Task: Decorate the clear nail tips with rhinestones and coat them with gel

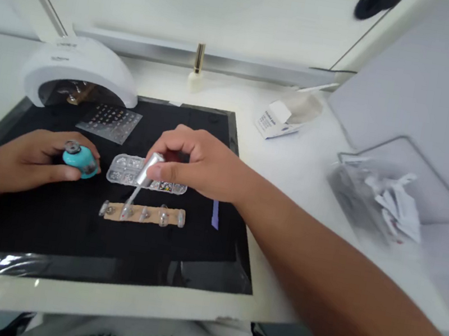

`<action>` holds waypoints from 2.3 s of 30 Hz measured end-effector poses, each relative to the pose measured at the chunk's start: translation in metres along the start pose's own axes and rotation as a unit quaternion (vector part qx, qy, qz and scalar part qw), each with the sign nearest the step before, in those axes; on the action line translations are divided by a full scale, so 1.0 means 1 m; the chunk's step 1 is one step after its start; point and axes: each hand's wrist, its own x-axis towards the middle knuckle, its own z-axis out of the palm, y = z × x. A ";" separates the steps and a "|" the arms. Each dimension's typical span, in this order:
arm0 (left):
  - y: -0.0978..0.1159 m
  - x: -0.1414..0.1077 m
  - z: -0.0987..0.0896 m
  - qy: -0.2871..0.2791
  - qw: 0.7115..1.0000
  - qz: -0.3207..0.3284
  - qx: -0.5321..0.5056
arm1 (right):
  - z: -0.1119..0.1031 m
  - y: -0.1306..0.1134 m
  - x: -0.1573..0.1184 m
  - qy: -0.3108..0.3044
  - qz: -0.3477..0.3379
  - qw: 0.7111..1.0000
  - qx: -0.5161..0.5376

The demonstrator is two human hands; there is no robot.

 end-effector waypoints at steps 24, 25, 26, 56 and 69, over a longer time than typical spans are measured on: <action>-0.002 0.006 0.004 0.025 1.000 -0.010 0.008 | 0.020 0.024 -0.023 0.102 -0.032 0.993 0.042; 0.000 0.006 0.005 0.030 0.999 -0.006 0.012 | 0.020 0.022 -0.023 0.110 -0.035 0.993 0.039; 0.002 0.007 0.006 0.034 0.999 0.001 0.016 | 0.020 0.020 -0.023 0.120 -0.040 0.991 0.035; 0.012 0.007 0.009 0.041 0.998 0.030 0.048 | 0.013 -0.016 0.000 0.174 -0.076 0.981 -0.044; -0.003 -0.002 0.002 0.035 0.994 -0.082 0.065 | 0.027 0.001 -0.029 0.099 0.012 0.994 -0.042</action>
